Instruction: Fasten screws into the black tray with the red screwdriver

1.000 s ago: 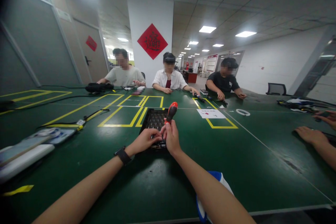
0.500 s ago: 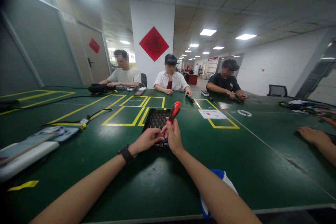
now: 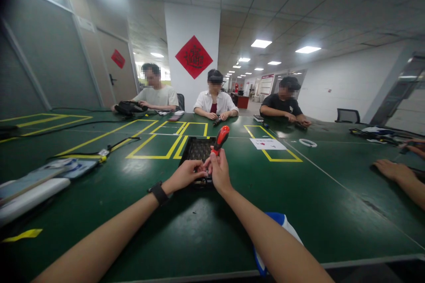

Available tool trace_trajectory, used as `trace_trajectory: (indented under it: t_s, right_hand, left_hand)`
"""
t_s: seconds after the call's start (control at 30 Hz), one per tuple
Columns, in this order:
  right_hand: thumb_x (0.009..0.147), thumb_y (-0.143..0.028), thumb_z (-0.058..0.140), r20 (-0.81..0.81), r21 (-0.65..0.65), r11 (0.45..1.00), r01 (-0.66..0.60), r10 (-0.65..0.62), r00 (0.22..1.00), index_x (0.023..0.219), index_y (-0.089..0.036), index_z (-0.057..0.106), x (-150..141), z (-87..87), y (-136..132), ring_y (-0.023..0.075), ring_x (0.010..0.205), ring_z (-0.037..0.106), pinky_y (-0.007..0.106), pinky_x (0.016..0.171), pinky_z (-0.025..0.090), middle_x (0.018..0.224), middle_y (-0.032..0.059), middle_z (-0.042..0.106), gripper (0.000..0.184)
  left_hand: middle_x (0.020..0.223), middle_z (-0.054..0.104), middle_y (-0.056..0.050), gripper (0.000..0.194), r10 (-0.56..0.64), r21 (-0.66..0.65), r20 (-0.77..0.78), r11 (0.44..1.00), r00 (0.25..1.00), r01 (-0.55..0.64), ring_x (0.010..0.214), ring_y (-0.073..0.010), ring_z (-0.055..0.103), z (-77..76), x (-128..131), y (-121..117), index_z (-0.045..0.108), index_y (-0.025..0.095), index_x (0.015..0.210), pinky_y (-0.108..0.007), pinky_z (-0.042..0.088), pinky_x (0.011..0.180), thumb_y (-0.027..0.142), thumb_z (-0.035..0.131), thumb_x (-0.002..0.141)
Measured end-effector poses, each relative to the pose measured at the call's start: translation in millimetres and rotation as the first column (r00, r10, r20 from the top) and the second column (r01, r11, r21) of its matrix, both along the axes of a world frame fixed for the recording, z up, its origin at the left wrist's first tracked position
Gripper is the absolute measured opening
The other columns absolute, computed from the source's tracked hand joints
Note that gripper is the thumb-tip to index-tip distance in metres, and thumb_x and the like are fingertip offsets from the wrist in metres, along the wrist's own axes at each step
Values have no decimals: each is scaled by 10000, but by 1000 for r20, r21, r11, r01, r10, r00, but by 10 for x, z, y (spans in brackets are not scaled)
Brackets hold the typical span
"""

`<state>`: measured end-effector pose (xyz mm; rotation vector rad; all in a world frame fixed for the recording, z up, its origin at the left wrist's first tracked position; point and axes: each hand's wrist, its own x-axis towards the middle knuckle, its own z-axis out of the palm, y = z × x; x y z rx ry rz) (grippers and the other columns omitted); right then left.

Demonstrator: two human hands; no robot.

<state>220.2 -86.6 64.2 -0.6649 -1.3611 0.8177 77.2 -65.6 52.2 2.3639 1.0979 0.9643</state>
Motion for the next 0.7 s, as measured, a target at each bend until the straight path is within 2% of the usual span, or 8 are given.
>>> trace_trajectory:
  t_s: [0.13, 0.27, 0.5, 0.57, 0.7]
  right_hand:
    - [858, -399, 347, -3, -16, 999, -42, 42, 999, 1117, -191, 423, 11, -17, 15, 47, 385, 381, 163, 394, 321, 612, -33, 568, 341]
    - [859, -395, 346, -21, -26, 997, -74, 74, 997, 1131, -186, 419, 26, -25, 34, 49, 381, 375, 166, 384, 310, 613, -23, 575, 351]
    - [852, -402, 370, -21, -18, 997, -77, 77, 997, 1093, -190, 434, 29, -25, 35, 42, 359, 361, 159, 366, 284, 566, -44, 536, 328]
    - [852, -403, 369, -11, -17, 996, -87, 87, 996, 1111, -194, 424, 33, -25, 34, 40, 356, 357, 158, 363, 283, 568, -48, 534, 337]
    - [861, -403, 339, 7, -20, 991, -134, 134, 991, 1127, -207, 403, 45, -28, 32, 41, 353, 351, 161, 358, 290, 591, -47, 539, 336]
  left_hand:
    - [691, 604, -15, 248, -8, 46, -61, 999, 998, 11, 639, -126, 513, -23, -8, 23, 625, 147, 774, -212, 353, 597, 364, 507, 776]
    - [715, 610, -18, 244, -40, 38, -76, 998, 996, 43, 648, -125, 513, -10, 5, 21, 630, 154, 815, -211, 346, 600, 326, 458, 810]
    - [659, 580, 10, 254, 12, 23, -26, 1000, 1000, -11, 601, -111, 485, 13, 24, 3, 593, 138, 740, -203, 344, 565, 390, 566, 728]
    - [679, 598, 1, 236, -38, 7, -24, 999, 999, 39, 636, -124, 508, 16, 23, 4, 605, 135, 751, -211, 368, 599, 362, 540, 755]
    - [803, 643, -17, 200, -216, -37, 18, 976, 976, 216, 751, -147, 556, 29, 26, 8, 627, 145, 829, -237, 401, 718, 282, 484, 802]
